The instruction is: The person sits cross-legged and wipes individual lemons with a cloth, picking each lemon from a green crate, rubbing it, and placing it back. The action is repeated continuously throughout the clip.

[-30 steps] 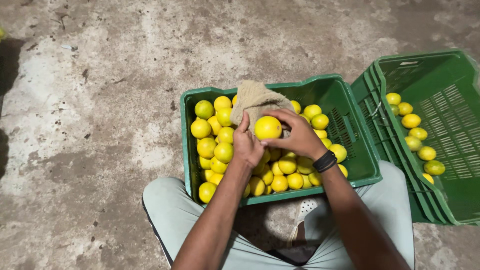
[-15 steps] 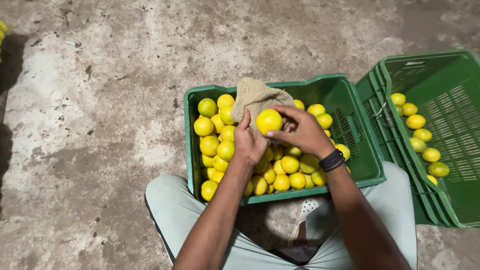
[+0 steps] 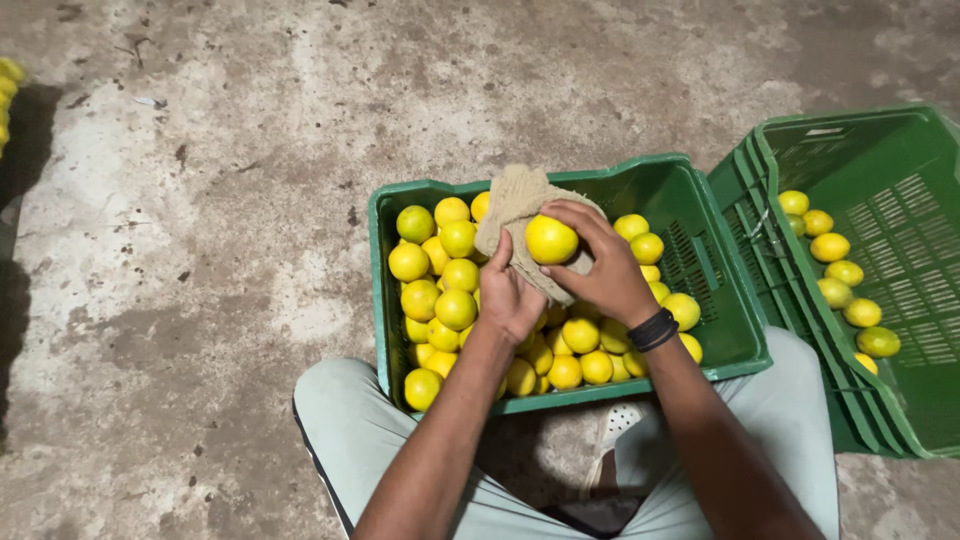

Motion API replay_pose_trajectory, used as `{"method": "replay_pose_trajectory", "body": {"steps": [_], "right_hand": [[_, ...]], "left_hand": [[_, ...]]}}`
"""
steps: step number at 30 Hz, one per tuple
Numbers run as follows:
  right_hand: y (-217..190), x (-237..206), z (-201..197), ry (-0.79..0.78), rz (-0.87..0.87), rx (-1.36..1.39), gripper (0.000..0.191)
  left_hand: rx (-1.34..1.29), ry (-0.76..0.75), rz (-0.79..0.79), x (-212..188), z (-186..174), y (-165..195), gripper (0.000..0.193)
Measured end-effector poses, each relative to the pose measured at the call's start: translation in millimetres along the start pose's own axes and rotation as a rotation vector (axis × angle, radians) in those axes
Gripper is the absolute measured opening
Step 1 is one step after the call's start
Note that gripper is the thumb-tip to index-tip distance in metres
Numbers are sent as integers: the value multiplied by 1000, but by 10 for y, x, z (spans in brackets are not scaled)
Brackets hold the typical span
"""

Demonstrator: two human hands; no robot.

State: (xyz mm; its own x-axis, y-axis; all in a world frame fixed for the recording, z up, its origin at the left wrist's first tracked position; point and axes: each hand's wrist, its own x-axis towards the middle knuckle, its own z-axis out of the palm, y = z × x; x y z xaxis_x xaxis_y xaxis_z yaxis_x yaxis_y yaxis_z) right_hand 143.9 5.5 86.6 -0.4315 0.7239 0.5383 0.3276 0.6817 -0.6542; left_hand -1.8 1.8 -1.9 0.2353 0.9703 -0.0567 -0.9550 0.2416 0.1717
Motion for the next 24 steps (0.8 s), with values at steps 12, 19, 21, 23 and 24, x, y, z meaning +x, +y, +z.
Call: {"method": "replay_pose_trajectory", "body": {"steps": [12,19,21,23,24], "right_hand": [[107,-65,-359,-283,175,-149,72],[40,-110,-122,29,396,51,65],[-21,-150,-30,74,384,355,66],[-76,-200,-18,52,239,16,63],[-94,-218,-29,40,164,-153,62]], "left_hand": [[33,-14,-56,-45,46,-29,62],[39,-7,-152,-120,98,-119,61],[29,32,-164,-130,78,-132,59],[7,15,-119,-126,50,-100,58],[-4,7,-95,-122,37,-83,58]]}}
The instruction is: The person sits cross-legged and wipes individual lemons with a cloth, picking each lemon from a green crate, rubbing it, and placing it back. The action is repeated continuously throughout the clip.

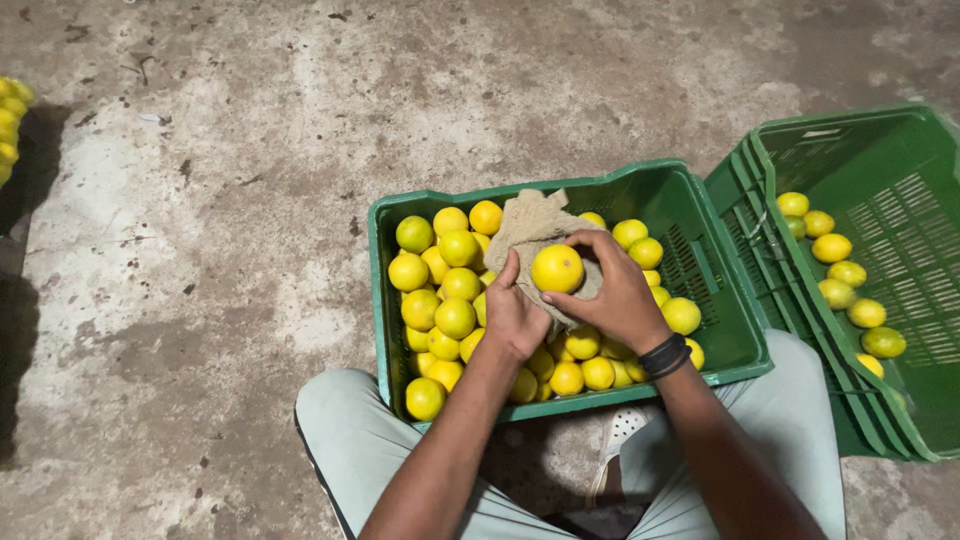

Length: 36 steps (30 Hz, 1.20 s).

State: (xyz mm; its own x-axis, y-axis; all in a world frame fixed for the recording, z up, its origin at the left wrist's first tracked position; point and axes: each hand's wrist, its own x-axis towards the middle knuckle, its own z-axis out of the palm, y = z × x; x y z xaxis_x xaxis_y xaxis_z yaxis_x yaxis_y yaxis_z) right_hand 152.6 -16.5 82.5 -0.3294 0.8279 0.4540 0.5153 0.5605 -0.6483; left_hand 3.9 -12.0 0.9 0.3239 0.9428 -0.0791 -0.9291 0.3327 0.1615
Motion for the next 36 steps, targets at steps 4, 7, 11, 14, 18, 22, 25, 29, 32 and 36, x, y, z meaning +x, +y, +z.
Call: {"method": "replay_pose_trajectory", "body": {"steps": [4,7,11,14,18,22,25,29,32,36], "right_hand": [[4,-16,-125,-45,-46,-49,58],[8,-10,-187,3,-53,-291,55],[9,14,-248,-96,-135,-85,52],[-21,-31,-223,-134,-124,56,56],[-61,-106,-118,-242,146,81,58],[-39,-73,-76,-42,-28,-212,52],[-3,-7,-95,97,-116,-337,51],[42,19,-188,-183,195,52,61],[54,-17,-184,-370,374,223,63],[77,-49,-96,-148,-7,-52,63]], "left_hand": [[51,64,11,30,-15,24,59],[40,73,-27,34,-3,-35,59],[70,8,-46,44,-15,-62,58],[65,50,-48,19,-71,-71,55],[61,79,-102,31,-135,-59,56],[106,77,-14,61,-123,-115,53],[107,63,-31,72,-84,-143,54],[95,95,-51,44,-61,-63,58],[109,86,-92,24,-47,-37,61],[130,97,-12,22,-30,-62,56]]}}
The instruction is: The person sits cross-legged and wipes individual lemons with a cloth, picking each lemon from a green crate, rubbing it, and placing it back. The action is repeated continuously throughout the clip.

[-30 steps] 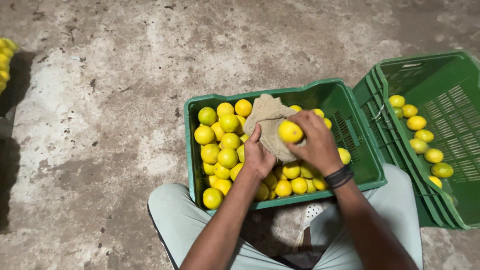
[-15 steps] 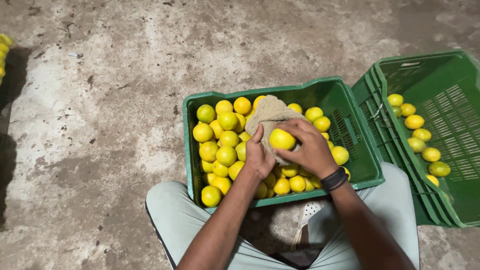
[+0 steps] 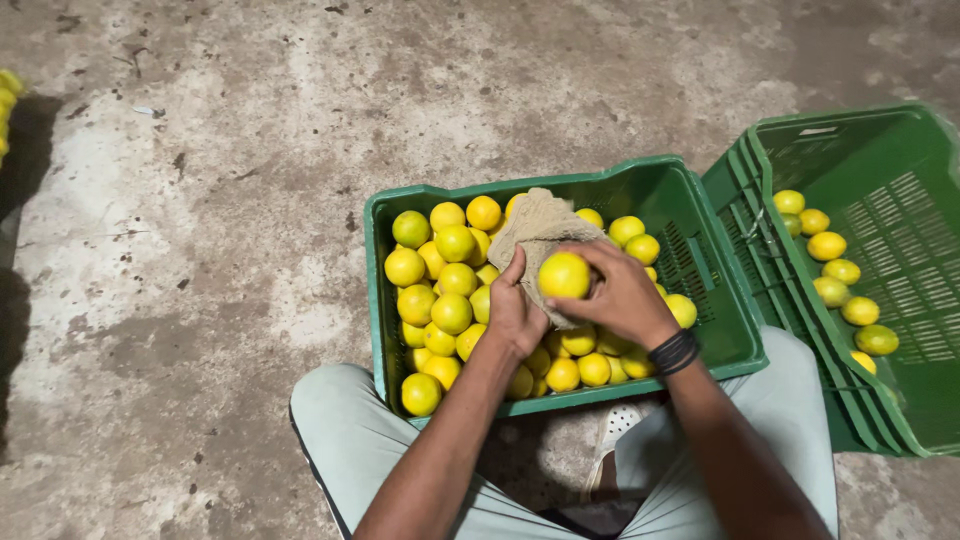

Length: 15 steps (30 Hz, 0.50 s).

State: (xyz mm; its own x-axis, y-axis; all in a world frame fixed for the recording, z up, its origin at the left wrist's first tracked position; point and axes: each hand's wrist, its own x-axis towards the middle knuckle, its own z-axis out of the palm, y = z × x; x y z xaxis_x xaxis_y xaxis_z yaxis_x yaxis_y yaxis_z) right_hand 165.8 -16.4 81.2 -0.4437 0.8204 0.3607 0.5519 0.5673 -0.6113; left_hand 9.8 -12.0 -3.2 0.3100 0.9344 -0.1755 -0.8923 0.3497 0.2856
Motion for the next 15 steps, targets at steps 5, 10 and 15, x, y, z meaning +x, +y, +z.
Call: {"method": "replay_pose_trajectory", "body": {"steps": [5,10,15], "right_hand": [[78,-9,46,6,217,62,70],[132,1,-74,-324,17,298,62],[25,21,-95,-98,15,46,56]], "left_hand": [[-16,-48,-32,7,-26,-21,56],[0,29,-146,-8,-55,3,65],[-18,-67,-34,0,3,-34,56]]}}
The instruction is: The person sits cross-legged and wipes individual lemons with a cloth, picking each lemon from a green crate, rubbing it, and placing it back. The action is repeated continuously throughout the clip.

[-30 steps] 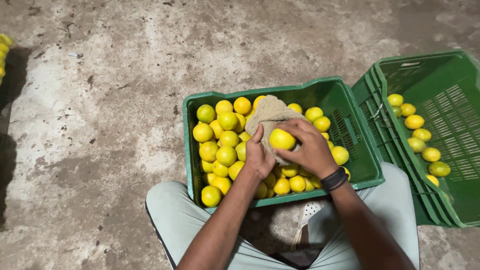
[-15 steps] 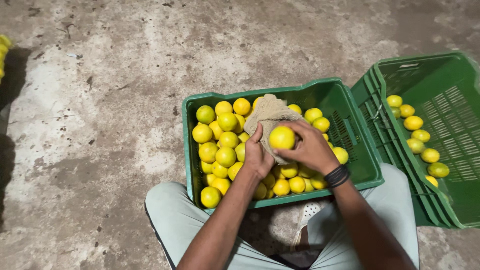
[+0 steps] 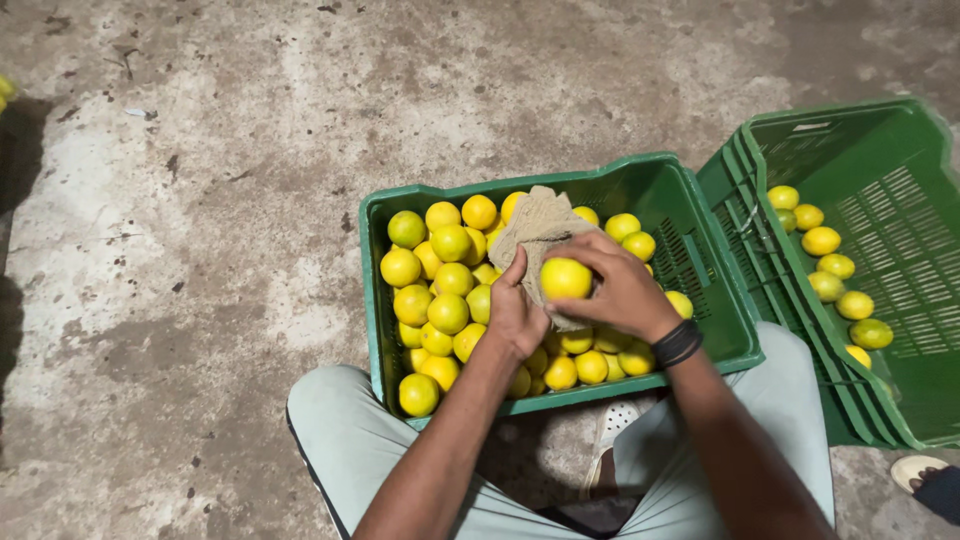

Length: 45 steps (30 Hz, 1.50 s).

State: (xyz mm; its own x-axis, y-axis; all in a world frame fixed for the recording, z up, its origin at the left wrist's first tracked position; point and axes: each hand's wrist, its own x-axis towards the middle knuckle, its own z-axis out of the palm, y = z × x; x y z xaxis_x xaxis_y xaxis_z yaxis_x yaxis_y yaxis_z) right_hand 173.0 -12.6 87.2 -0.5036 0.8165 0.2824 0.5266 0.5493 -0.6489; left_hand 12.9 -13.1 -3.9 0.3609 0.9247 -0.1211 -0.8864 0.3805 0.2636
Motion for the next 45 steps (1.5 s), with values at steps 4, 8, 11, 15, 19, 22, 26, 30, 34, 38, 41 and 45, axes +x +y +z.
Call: {"method": "replay_pose_trajectory", "body": {"steps": [4,8,11,15,19,22,26,30,34,38,41,45], "right_hand": [[-44,32,94,227,74,-130,59],[27,70,75,21,-47,82,57],[56,113,102,-54,-6,53,59],[22,98,169,154,-157,-185,61],[6,77,181,209,-131,-14,57],[27,52,159,81,-110,232,56],[63,14,146,-5,-17,-53,65],[81,11,159,149,-17,-169,58],[30,18,247,346,113,-28,57],[-91,-111,370,243,174,162,60],[-142,-261,319,75,91,83,59],[-188,-357,165,8,-39,-5,60]], "left_hand": [[-37,20,0,8,2,-25,54],[-16,66,74,9,-48,2,53],[-7,73,96,27,-68,70,53],[-62,53,84,20,-55,72,54],[-58,76,61,13,-56,64,54],[-34,68,79,15,-86,52,52],[19,112,49,35,-122,2,49],[51,134,57,51,-119,-43,49],[24,75,-29,29,-108,-49,56],[-27,160,-57,24,-129,15,61],[-94,178,24,34,-167,99,61],[-97,153,60,77,-173,129,61]]}}
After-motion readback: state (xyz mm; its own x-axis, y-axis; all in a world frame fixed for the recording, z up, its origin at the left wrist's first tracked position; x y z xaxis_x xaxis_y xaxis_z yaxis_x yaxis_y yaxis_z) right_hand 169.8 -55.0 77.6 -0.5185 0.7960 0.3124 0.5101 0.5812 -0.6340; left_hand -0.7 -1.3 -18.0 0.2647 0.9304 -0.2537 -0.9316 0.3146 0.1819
